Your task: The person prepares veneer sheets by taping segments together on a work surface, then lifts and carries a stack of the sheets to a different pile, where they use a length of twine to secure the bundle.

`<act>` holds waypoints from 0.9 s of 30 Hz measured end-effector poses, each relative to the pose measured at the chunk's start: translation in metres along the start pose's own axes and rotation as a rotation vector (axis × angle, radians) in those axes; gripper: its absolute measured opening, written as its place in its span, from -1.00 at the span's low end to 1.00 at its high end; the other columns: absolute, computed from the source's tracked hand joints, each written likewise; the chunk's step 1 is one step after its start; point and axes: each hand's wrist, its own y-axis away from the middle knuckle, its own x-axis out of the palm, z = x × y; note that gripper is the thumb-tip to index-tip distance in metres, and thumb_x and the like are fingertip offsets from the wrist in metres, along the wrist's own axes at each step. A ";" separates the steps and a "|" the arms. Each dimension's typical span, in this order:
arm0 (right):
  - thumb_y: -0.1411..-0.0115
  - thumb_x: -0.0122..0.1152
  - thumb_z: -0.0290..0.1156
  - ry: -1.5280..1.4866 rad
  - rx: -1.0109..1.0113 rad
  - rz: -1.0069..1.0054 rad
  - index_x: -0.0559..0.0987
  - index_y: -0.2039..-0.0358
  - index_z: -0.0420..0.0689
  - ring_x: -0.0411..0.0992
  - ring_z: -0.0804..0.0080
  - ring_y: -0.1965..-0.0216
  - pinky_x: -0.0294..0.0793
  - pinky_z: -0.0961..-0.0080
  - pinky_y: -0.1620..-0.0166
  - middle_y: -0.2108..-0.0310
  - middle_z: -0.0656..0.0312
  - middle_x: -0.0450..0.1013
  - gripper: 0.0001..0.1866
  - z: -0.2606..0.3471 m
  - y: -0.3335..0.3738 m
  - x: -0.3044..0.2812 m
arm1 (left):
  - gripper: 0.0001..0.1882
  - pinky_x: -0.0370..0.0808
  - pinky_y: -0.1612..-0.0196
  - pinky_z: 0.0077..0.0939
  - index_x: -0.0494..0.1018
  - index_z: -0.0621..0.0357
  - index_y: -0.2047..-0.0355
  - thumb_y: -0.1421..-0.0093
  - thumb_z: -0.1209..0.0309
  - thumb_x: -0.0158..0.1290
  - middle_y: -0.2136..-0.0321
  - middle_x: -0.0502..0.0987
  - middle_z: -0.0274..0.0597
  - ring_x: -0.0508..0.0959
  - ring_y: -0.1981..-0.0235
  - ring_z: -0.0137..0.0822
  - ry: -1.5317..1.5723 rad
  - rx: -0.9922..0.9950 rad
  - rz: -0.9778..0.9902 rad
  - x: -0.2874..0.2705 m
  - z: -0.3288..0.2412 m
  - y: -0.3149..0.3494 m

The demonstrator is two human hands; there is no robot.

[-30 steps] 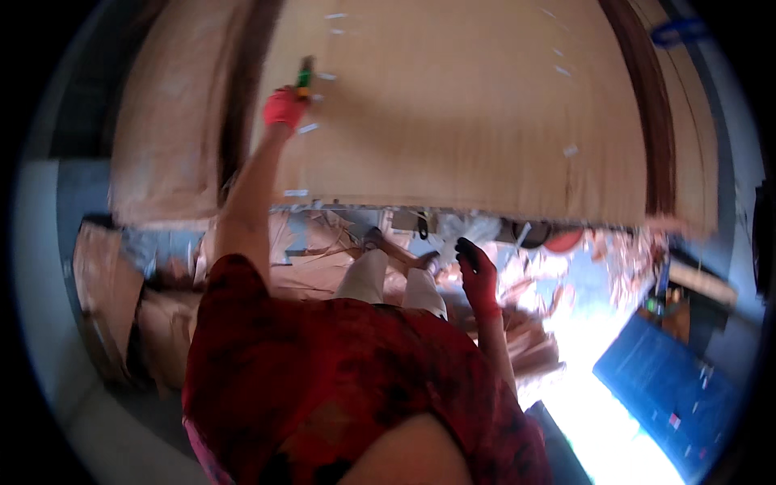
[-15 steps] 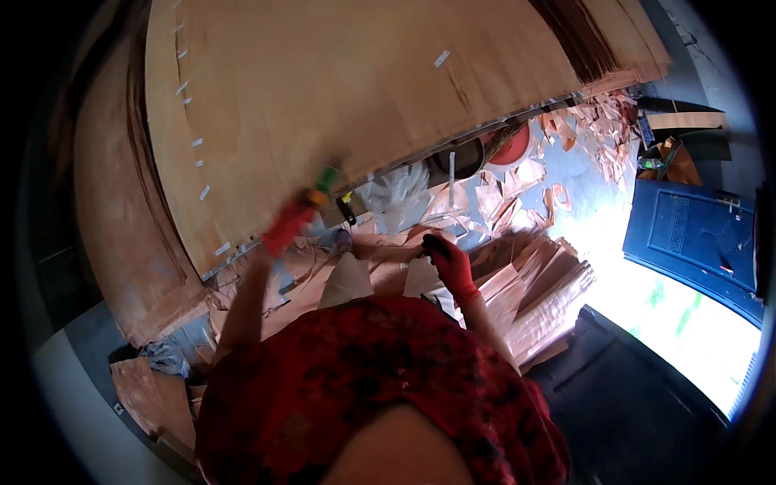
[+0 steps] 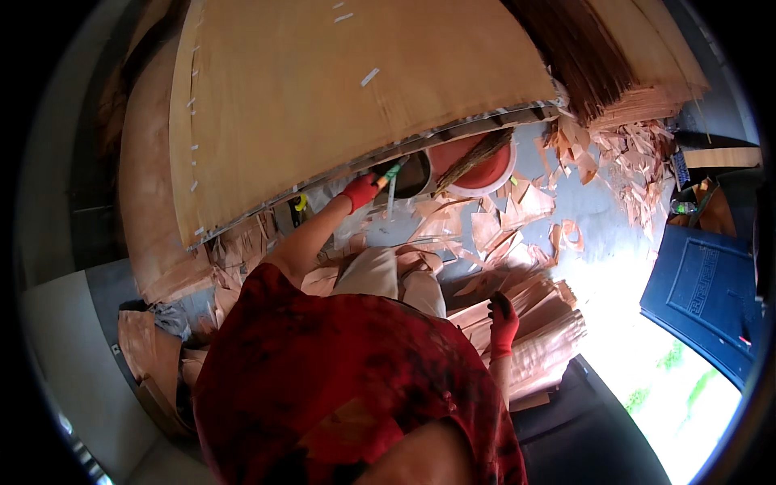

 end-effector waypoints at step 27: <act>-0.22 0.08 -0.39 0.338 -0.379 -0.339 0.41 -0.16 -0.04 0.53 0.35 0.20 0.50 0.43 0.12 0.08 0.12 0.53 -0.54 0.312 -0.493 -0.389 | -0.49 0.48 0.10 -0.06 0.31 0.23 -0.07 -0.15 0.26 0.05 0.13 0.49 0.09 0.53 0.12 0.09 0.024 -0.139 -0.398 0.167 -0.275 -0.147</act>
